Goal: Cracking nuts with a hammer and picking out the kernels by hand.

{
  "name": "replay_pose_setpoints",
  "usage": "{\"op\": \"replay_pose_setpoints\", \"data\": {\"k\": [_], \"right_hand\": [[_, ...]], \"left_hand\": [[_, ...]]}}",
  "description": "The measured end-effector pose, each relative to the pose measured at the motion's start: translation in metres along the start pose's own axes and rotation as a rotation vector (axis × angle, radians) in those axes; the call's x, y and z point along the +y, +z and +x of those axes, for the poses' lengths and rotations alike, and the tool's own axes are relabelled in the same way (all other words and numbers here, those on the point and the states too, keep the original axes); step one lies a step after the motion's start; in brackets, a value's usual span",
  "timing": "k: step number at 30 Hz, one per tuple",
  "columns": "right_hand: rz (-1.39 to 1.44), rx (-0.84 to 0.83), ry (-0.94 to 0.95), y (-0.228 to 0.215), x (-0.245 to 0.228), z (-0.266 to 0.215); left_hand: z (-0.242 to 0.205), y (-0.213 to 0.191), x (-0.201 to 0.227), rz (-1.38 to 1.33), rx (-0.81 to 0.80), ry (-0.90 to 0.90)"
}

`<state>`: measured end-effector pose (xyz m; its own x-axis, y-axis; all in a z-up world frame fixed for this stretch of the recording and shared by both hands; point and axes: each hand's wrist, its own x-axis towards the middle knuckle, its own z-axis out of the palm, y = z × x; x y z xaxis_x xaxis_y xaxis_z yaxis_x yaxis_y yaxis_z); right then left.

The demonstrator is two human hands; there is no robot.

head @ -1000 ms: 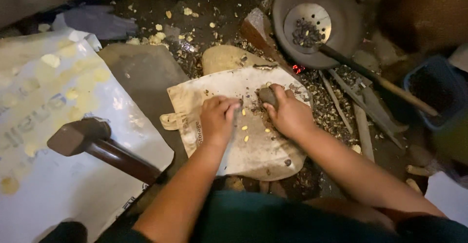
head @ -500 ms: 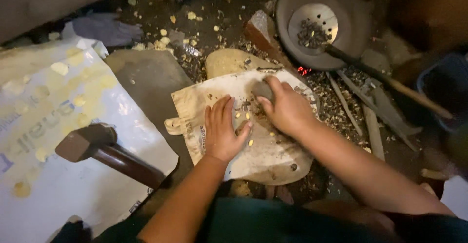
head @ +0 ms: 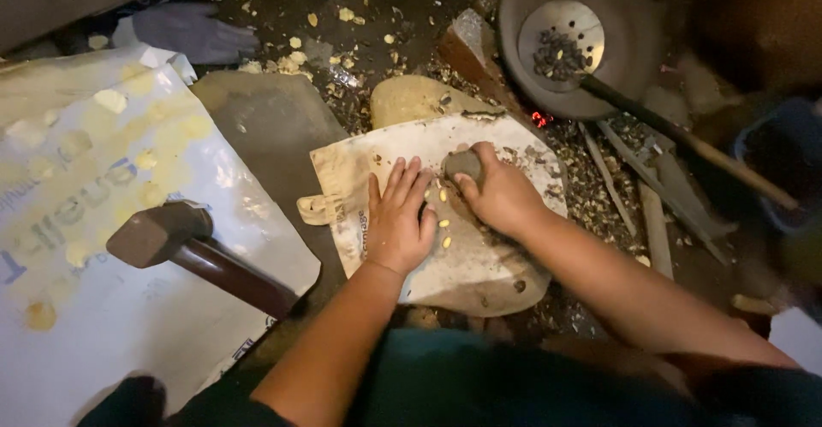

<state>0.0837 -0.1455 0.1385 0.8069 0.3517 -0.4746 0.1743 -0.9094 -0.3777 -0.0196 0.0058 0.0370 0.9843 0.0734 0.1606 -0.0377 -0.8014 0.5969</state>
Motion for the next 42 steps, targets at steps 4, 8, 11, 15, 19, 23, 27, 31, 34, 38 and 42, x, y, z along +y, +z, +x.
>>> {"op": "replay_pose_setpoints", "data": {"k": [4, 8, 11, 15, 19, 23, 27, 31, 34, 38, 42], "right_hand": [[0.062, 0.095, 0.003, 0.011, -0.013, -0.017], [-0.17, 0.086, -0.063, 0.024, 0.008, -0.01], [-0.147, 0.111, -0.079, 0.004, 0.022, -0.019], [-0.309, 0.213, -0.218, -0.014, 0.057, -0.04], [-0.302, 0.529, -0.426, 0.042, 0.095, -0.049], [-0.054, 0.172, -0.356, 0.088, 0.109, -0.043], [-0.046, 0.079, -0.325, 0.077, 0.08, -0.029], [0.082, 0.041, -0.529, 0.07, 0.045, -0.023], [0.062, -0.017, -0.445, 0.061, 0.04, -0.021], [0.06, 0.159, -0.327, 0.071, 0.036, 0.002], [-0.019, 0.108, -0.281, 0.078, 0.037, 0.018]], "left_hand": [[-0.001, 0.004, 0.002, 0.031, 0.015, 0.02], [0.002, 0.003, -0.001, 0.036, 0.026, 0.007], [0.005, -0.008, -0.001, -0.14, -0.053, -0.081], [0.012, -0.01, -0.034, -0.281, -0.089, 0.016], [-0.002, -0.039, -0.034, 0.004, -0.152, 0.132], [-0.027, -0.038, -0.039, 0.038, -0.339, 0.467], [-0.032, -0.013, -0.052, -0.035, -0.357, 0.297], [-0.018, -0.017, -0.041, -0.125, -0.323, 0.152], [0.0, -0.018, -0.027, -0.615, -0.185, -0.524], [0.014, -0.006, -0.017, -0.675, -0.137, -0.572], [0.022, -0.002, -0.006, -0.069, -0.213, -0.009]]}}
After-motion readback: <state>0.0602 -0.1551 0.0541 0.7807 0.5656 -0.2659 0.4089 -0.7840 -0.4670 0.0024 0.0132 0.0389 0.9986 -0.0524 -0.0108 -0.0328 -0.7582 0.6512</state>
